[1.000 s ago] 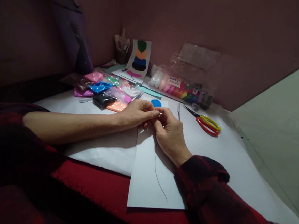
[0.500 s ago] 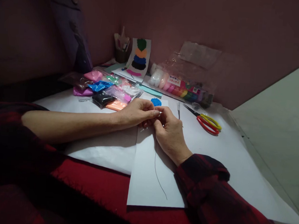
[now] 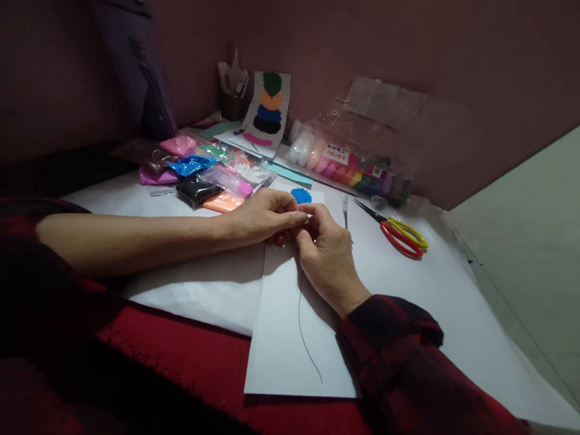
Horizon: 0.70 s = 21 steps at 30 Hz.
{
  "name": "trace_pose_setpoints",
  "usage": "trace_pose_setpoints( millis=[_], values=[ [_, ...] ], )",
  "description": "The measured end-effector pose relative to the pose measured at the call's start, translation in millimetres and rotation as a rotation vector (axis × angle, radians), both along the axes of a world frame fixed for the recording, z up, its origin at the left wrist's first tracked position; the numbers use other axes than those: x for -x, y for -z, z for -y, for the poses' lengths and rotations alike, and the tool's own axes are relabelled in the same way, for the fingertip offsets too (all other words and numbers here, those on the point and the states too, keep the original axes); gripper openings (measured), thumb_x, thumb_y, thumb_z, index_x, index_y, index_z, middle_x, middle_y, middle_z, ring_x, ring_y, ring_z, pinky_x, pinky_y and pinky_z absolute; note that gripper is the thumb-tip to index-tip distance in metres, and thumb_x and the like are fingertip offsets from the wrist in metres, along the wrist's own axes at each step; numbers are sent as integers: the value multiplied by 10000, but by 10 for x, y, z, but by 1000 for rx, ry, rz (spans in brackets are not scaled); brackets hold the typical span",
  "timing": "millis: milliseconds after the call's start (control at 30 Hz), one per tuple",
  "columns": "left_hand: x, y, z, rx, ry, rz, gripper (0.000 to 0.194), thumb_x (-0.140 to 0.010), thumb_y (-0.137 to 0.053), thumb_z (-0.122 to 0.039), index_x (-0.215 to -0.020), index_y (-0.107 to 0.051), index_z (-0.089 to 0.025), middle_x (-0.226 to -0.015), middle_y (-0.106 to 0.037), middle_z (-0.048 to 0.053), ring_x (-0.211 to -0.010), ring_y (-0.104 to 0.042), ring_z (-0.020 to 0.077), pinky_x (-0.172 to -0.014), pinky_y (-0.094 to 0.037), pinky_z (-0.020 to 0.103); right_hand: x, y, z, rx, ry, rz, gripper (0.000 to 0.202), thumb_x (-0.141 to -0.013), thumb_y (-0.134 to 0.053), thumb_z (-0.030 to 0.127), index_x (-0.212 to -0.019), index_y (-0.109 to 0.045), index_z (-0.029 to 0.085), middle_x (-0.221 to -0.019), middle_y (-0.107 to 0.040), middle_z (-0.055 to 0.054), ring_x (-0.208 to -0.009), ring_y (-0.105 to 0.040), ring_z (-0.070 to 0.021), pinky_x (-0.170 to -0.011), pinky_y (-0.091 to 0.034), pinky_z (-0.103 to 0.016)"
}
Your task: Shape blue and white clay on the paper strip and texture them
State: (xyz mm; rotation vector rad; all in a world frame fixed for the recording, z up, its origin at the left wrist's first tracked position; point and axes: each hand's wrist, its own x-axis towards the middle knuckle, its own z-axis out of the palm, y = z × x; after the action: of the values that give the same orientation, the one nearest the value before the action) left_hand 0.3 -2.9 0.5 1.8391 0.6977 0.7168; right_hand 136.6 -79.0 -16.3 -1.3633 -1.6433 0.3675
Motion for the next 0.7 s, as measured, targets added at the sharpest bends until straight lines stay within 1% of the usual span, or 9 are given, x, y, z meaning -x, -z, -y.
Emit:
trace_pose_setpoints(
  millis=[367,467,700],
  values=[
    [-1,-27,26,43,-6,9,233,-883,-574,-227,-681,-493,-144,-542,-557,-31,-438,-526,52,-449,-409,177,31,-24,-1,-9,2,-18,211,-838,-530,141,-1034,-588,189,-770,-703,-11,-695,-684,-177,-679,-523,-352],
    [-4,-20,19,34,1,9,234,-881,-572,-227,-677,-492,-143,-534,-553,-33,-436,-522,50,-448,-407,177,33,-25,-2,4,-14,-30,200,-847,-524,147,-1032,-587,189,-773,-706,-15,-694,-682,-176,-678,-524,-352],
    [5,-18,11,-8,-2,-10,228,-870,-559,-241,-672,-504,-141,-537,-562,-23,-449,-537,65,-454,-407,192,19,-15,0,-5,8,19,214,-845,-519,138,-1038,-587,202,-774,-695,-6,-704,-677,-174,-679,-521,-353]
  ],
)
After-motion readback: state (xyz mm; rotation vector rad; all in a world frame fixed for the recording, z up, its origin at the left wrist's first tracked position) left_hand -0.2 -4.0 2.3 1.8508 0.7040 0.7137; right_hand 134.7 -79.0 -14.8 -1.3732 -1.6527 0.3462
